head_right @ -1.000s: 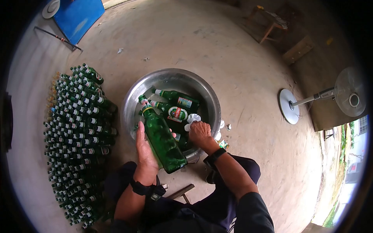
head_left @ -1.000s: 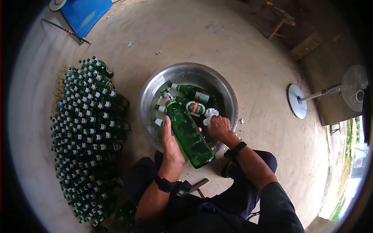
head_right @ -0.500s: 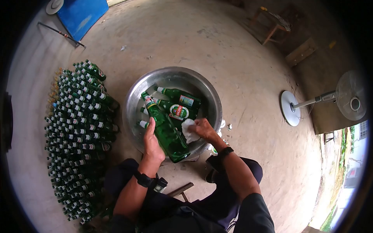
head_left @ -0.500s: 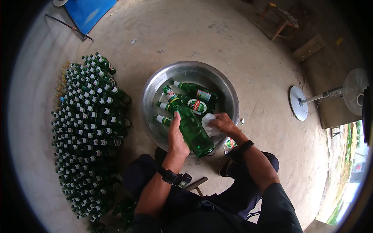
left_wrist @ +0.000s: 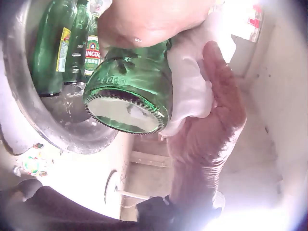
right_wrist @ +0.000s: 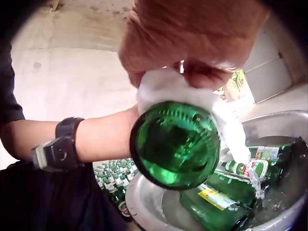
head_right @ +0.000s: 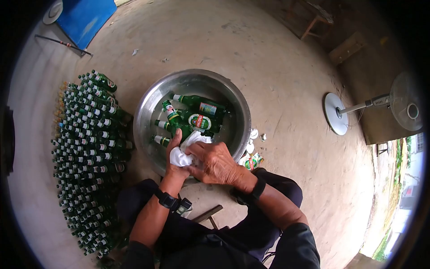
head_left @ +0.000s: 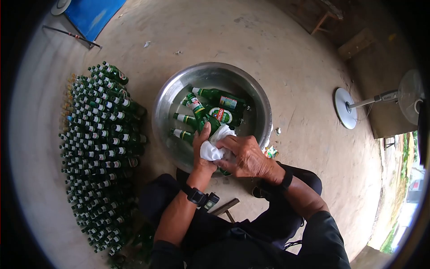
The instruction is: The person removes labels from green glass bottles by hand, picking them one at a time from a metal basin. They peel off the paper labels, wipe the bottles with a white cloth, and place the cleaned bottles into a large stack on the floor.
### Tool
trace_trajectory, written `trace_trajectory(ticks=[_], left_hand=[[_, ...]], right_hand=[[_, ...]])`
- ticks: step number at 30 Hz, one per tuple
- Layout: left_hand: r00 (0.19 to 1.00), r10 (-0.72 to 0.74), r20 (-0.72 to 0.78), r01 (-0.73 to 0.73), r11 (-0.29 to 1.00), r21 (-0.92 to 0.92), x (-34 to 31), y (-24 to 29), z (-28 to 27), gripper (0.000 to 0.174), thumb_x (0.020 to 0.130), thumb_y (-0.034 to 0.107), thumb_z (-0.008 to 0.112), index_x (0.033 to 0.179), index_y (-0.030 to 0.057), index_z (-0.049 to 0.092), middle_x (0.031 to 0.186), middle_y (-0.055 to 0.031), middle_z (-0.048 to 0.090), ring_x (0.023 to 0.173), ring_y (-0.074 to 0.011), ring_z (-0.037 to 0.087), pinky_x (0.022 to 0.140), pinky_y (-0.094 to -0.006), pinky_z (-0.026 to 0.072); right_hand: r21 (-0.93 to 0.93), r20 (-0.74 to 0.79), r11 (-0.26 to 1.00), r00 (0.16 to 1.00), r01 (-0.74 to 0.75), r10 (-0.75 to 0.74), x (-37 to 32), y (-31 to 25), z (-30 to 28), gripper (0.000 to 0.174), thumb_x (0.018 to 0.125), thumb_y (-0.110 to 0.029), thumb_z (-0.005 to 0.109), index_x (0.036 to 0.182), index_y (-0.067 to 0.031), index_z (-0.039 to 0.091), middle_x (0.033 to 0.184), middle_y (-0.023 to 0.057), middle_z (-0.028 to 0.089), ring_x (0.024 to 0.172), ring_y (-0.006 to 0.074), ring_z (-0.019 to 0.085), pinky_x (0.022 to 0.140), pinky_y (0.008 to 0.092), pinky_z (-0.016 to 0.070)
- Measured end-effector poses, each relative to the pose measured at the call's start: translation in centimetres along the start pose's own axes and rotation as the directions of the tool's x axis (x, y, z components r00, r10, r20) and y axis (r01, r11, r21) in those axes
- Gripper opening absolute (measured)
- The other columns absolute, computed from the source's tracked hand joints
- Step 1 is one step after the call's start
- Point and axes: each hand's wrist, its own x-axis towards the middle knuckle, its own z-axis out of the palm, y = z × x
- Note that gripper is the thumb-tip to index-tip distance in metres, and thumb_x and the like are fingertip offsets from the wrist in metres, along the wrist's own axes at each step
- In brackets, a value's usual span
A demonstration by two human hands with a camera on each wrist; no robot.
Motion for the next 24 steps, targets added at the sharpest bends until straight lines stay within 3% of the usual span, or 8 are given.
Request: trace_trajectory(ticks=[2, 6, 10, 12, 15, 18, 19, 24], left_hand=[[0.986, -0.12, 0.113, 0.132, 0.985, -0.11, 1.2, -0.4, -1.5, 0.061, 0.097, 0.056, 0.059, 0.12, -0.0002, 0.064, 0.107, -0.0152, 0.07, 0.098, -0.0299, 0.069, 0.091, -0.0443, 0.0562], [0.997, -0.042, 0.069, 0.044, 0.999, -0.025, 0.7, 0.3, 0.4, 0.061, 0.098, 0.056, 0.058, 0.119, 0.0, 0.064, 0.105, -0.0145, 0.07, 0.096, -0.0292, 0.069, 0.09, -0.0427, 0.0563], [0.993, -0.091, 0.079, 0.095, 0.995, -0.044, -1.7, 1.5, 3.9, 0.065, 0.106, 0.057, 0.042, 0.128, -0.0028, 0.058, 0.107, -0.0141, 0.069, 0.089, -0.0273, 0.072, 0.081, -0.0414, 0.0612], [0.996, 0.076, 0.035, -0.081, 0.981, 0.174, -2.5, 0.7, 4.7, 0.072, 0.108, 0.059, 0.029, 0.133, -0.0015, 0.059, 0.122, -0.0141, 0.066, 0.112, -0.024, 0.065, 0.102, -0.039, 0.0498], [0.977, 0.212, 0.019, -0.197, 0.869, 0.453, -2.5, -0.8, 4.1, 0.056, 0.112, 0.044, 0.032, 0.135, -0.0007, 0.058, 0.131, -0.0119, 0.06, 0.123, -0.0196, 0.054, 0.108, -0.0345, 0.0393], [0.947, 0.294, 0.126, -0.307, 0.722, 0.62, -3.2, -2.2, 3.4, 0.052, 0.112, 0.042, 0.037, 0.126, -0.0042, 0.057, 0.12, -0.0116, 0.06, 0.11, -0.0172, 0.054, 0.099, -0.0338, 0.0418], [0.967, 0.214, 0.138, -0.25, 0.704, 0.665, -3.1, -2.0, 2.8, 0.065, 0.11, 0.053, 0.036, 0.142, -0.0032, 0.048, 0.132, -0.0077, 0.059, 0.119, -0.0168, 0.059, 0.102, -0.0318, 0.0474], [0.974, 0.186, 0.13, -0.226, 0.75, 0.621, -2.6, -1.3, 2.6, 0.067, 0.106, 0.058, 0.041, 0.137, -0.0002, 0.051, 0.117, -0.0092, 0.065, 0.097, -0.0166, 0.068, 0.081, -0.0312, 0.0583]], right_hand=[[-0.036, -0.108, 0.998, 0.993, -0.042, 0.037, -0.3, -0.6, 0.3, 0.037, 0.078, -0.019, 0.079, 0.107, -0.0011, 0.067, 0.089, 0.0183, 0.065, 0.077, 0.0391, 0.067, 0.069, 0.0444, 0.0547], [-0.062, -0.274, 0.989, 0.955, -0.136, 0.114, -1.2, 0.0, 2.1, 0.035, 0.078, -0.019, 0.078, 0.104, -0.0014, 0.064, 0.092, 0.0175, 0.059, 0.083, 0.0357, 0.062, 0.072, 0.0445, 0.0518], [0.026, -0.384, 0.991, 0.914, -0.129, 0.129, -1.4, 0.6, 2.4, 0.037, 0.079, -0.02, 0.076, 0.107, -0.0027, 0.06, 0.099, 0.0195, 0.056, 0.095, 0.0385, 0.058, 0.081, 0.0453, 0.0502], [-0.004, -0.412, 0.993, 0.905, -0.121, 0.109, -0.7, 1.4, 2.4, 0.042, 0.08, -0.021, 0.076, 0.111, -0.001, 0.057, 0.101, 0.0213, 0.056, 0.098, 0.0399, 0.057, 0.085, 0.0467, 0.049], [-0.003, -0.509, 0.987, 0.85, -0.16, 0.136, 0.7, 2.3, 1.7, 0.046, 0.087, -0.023, 0.074, 0.119, 0.0008, 0.053, 0.103, 0.0226, 0.056, 0.096, 0.0412, 0.057, 0.084, 0.0467, 0.0493], [0.414, -0.363, 0.839, 0.782, -0.352, 0.507, 1.9, 2.9, 0.3, 0.046, 0.092, -0.025, 0.072, 0.123, 0.0022, 0.052, 0.111, 0.022, 0.064, 0.101, 0.0309, 0.066, 0.087, 0.0385, 0.052], [0.486, -0.387, 0.816, 0.76, -0.313, 0.522, 2.3, 3.3, 0.4, 0.048, 0.095, -0.026, 0.071, 0.129, 0.0013, 0.051, 0.114, 0.0167, 0.068, 0.104, 0.0231, 0.066, 0.088, 0.0348, 0.0524], [0.843, -0.161, 0.496, 0.783, -0.208, 0.601, 2.7, 3.8, -0.7, 0.038, 0.101, -0.032, 0.065, 0.121, 0.0, 0.061, 0.107, 0.0035, 0.066, 0.089, 0.0103, 0.061, 0.077, 0.0275, 0.0513]])
